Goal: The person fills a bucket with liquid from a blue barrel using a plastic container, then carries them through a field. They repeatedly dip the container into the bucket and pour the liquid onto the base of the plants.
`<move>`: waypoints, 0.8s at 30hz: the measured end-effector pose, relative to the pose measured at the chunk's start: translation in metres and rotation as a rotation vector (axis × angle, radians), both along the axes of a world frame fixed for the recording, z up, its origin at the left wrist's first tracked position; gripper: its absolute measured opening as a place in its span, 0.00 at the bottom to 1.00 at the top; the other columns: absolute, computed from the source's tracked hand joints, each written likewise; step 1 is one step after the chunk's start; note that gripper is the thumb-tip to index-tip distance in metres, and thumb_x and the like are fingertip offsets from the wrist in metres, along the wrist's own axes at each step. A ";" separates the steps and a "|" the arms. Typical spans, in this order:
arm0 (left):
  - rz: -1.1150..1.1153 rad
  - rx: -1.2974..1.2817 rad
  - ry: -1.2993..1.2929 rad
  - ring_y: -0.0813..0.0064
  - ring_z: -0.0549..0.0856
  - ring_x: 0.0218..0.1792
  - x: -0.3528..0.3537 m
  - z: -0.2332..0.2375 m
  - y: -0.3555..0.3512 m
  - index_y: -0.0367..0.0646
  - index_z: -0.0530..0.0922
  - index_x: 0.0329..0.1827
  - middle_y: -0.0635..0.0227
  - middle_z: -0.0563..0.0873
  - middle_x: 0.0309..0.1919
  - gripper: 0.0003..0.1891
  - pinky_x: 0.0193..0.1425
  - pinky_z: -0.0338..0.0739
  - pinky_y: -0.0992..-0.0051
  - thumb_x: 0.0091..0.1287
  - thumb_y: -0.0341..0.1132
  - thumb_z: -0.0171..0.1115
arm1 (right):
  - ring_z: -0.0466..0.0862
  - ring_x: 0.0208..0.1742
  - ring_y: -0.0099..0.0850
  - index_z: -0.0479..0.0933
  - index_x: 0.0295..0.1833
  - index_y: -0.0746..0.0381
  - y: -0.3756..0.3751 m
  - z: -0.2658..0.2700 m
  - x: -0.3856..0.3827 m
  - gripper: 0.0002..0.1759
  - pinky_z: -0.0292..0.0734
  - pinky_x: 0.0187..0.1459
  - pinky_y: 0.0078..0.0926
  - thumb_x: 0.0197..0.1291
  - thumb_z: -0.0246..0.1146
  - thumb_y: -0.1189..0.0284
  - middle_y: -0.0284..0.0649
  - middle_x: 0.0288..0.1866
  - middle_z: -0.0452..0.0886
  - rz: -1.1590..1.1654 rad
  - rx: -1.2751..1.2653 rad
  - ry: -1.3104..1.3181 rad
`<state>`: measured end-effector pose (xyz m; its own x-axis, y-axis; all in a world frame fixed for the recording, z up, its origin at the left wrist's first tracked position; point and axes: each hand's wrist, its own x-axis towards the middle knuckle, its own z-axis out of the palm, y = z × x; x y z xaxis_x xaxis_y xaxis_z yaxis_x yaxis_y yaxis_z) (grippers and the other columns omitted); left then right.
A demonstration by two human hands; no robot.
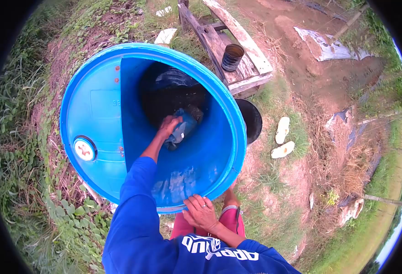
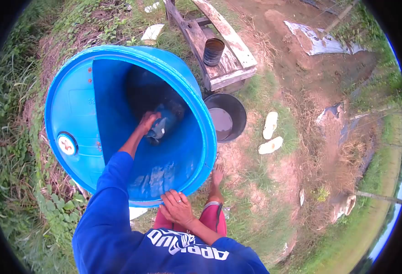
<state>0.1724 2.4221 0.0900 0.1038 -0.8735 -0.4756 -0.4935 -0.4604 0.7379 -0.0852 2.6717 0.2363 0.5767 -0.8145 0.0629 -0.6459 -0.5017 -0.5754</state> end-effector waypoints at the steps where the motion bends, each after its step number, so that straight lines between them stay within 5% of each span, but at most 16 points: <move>1: 0.036 -0.037 0.112 0.67 0.82 0.34 -0.002 0.013 0.010 0.40 0.82 0.37 0.63 0.83 0.30 0.23 0.36 0.74 0.67 0.55 0.54 0.58 | 0.72 0.61 0.32 0.77 0.52 0.58 -0.004 0.004 -0.005 0.24 0.56 0.65 0.35 0.54 0.62 0.55 0.37 0.53 0.77 0.042 0.009 -0.008; 3: 0.075 -0.084 0.202 0.70 0.80 0.29 -0.018 0.052 0.026 0.39 0.81 0.31 0.65 0.81 0.25 0.20 0.31 0.72 0.69 0.55 0.50 0.57 | 0.71 0.62 0.35 0.75 0.54 0.63 -0.015 0.014 -0.018 0.28 0.56 0.67 0.38 0.53 0.62 0.55 0.41 0.53 0.76 0.099 0.024 -0.062; 6: 0.454 -0.058 0.283 0.77 0.73 0.20 -0.048 0.145 0.052 0.42 0.76 0.24 0.70 0.76 0.18 0.14 0.23 0.64 0.74 0.54 0.44 0.56 | 0.71 0.62 0.38 0.74 0.56 0.65 -0.038 0.018 -0.027 0.30 0.54 0.70 0.42 0.52 0.62 0.55 0.43 0.52 0.75 0.238 0.072 -0.078; 8: 0.434 -0.117 0.284 0.77 0.73 0.19 -0.051 0.195 0.064 0.40 0.76 0.28 0.69 0.76 0.19 0.14 0.21 0.64 0.76 0.56 0.44 0.56 | 0.69 0.63 0.40 0.72 0.57 0.67 -0.050 0.014 -0.028 0.33 0.52 0.72 0.44 0.51 0.62 0.55 0.45 0.53 0.74 0.329 -0.126 -0.085; 17: 0.633 -0.324 0.192 0.80 0.71 0.18 -0.083 0.419 0.085 0.42 0.74 0.29 0.70 0.75 0.19 0.15 0.20 0.63 0.80 0.61 0.46 0.53 | 0.68 0.64 0.42 0.70 0.60 0.68 -0.065 0.006 -0.022 0.35 0.52 0.72 0.43 0.48 0.63 0.59 0.46 0.55 0.72 0.363 -0.255 -0.088; 24: 0.646 -0.359 0.129 0.80 0.72 0.19 -0.104 0.530 0.096 0.41 0.74 0.33 0.69 0.76 0.22 0.14 0.19 0.65 0.79 0.62 0.44 0.51 | 0.67 0.65 0.42 0.71 0.59 0.70 -0.054 0.003 -0.026 0.29 0.49 0.73 0.42 0.52 0.57 0.66 0.47 0.56 0.72 0.370 -0.258 -0.027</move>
<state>0.0682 2.5184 0.6200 0.6114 -0.7612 -0.2164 -0.1057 -0.3496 0.9309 -0.1115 2.6175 0.2393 0.8215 -0.5096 0.2558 -0.3828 -0.8254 -0.4149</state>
